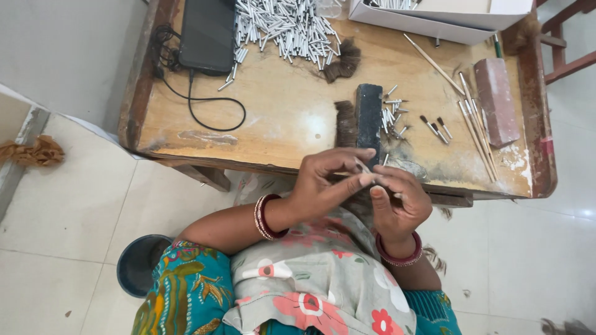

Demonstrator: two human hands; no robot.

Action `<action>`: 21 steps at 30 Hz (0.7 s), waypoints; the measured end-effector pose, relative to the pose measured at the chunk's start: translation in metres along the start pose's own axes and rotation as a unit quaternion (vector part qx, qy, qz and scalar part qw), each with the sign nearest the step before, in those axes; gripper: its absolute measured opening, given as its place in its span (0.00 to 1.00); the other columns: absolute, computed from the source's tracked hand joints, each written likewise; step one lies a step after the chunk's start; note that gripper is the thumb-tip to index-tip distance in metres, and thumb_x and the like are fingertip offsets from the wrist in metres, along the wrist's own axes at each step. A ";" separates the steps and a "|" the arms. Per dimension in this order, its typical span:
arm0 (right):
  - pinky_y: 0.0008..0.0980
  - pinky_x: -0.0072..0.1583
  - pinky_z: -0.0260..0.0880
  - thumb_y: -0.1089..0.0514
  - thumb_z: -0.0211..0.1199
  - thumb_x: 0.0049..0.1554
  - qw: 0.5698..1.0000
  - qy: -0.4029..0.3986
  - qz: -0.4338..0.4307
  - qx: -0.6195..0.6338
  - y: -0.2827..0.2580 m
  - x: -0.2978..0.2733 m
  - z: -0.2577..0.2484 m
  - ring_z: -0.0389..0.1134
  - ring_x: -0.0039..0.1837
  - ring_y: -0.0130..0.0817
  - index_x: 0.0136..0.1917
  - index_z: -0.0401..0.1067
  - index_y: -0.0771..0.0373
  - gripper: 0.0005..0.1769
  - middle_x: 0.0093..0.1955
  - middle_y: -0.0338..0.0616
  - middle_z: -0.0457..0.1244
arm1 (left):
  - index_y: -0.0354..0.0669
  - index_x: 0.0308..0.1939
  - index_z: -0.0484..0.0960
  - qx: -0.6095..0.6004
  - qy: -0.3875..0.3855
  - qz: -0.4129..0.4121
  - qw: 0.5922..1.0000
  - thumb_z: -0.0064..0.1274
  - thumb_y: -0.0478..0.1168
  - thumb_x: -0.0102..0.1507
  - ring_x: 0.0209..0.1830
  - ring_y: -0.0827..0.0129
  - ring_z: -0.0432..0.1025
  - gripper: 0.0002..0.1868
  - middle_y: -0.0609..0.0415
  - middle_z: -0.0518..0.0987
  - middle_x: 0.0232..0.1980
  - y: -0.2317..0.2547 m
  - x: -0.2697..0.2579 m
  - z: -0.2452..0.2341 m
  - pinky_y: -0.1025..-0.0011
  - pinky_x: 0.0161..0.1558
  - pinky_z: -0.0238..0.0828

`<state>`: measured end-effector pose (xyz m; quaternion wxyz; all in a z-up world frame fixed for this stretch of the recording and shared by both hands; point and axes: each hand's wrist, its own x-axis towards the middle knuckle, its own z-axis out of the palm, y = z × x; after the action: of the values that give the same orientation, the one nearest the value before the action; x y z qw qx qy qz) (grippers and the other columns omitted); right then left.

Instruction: Assembling small paintbrushes by inserting bristles into metal ferrules and preparing components on a workbench.

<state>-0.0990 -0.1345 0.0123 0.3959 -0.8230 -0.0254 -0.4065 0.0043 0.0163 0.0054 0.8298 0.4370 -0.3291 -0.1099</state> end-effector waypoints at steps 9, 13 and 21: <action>0.29 0.55 0.75 0.53 0.70 0.62 0.998 0.004 -0.001 0.066 0.009 -0.002 -0.002 0.75 0.52 0.38 0.46 0.76 0.68 0.15 0.50 0.56 0.71 | 0.31 0.48 0.77 0.018 -0.048 -0.017 0.999 0.49 0.38 0.75 0.57 0.72 0.77 0.10 0.51 0.83 0.47 0.010 -0.004 0.008 0.71 0.59 0.76; 0.28 0.53 0.76 0.52 0.69 0.63 0.998 0.002 -0.025 0.063 0.010 -0.002 -0.004 0.75 0.50 0.38 0.45 0.73 0.67 0.16 0.49 0.54 0.71 | 0.32 0.46 0.78 0.000 -0.023 -0.073 0.997 0.50 0.38 0.74 0.50 0.73 0.75 0.10 0.51 0.84 0.47 0.002 -0.006 0.008 0.72 0.54 0.75; 0.29 0.52 0.75 0.53 0.68 0.63 0.998 -0.013 -0.049 0.023 0.000 -0.003 -0.010 0.75 0.49 0.36 0.46 0.74 0.68 0.14 0.49 0.54 0.71 | 0.31 0.47 0.81 -0.073 -0.080 -0.078 0.991 0.57 0.36 0.69 0.73 0.65 0.67 0.08 0.40 0.78 0.64 -0.014 -0.009 0.010 0.67 0.70 0.66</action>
<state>-0.1080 -0.1402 0.0137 0.3937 -0.8165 -0.0803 -0.4145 -0.0078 0.0060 -0.0059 0.8194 0.3896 -0.3504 -0.2324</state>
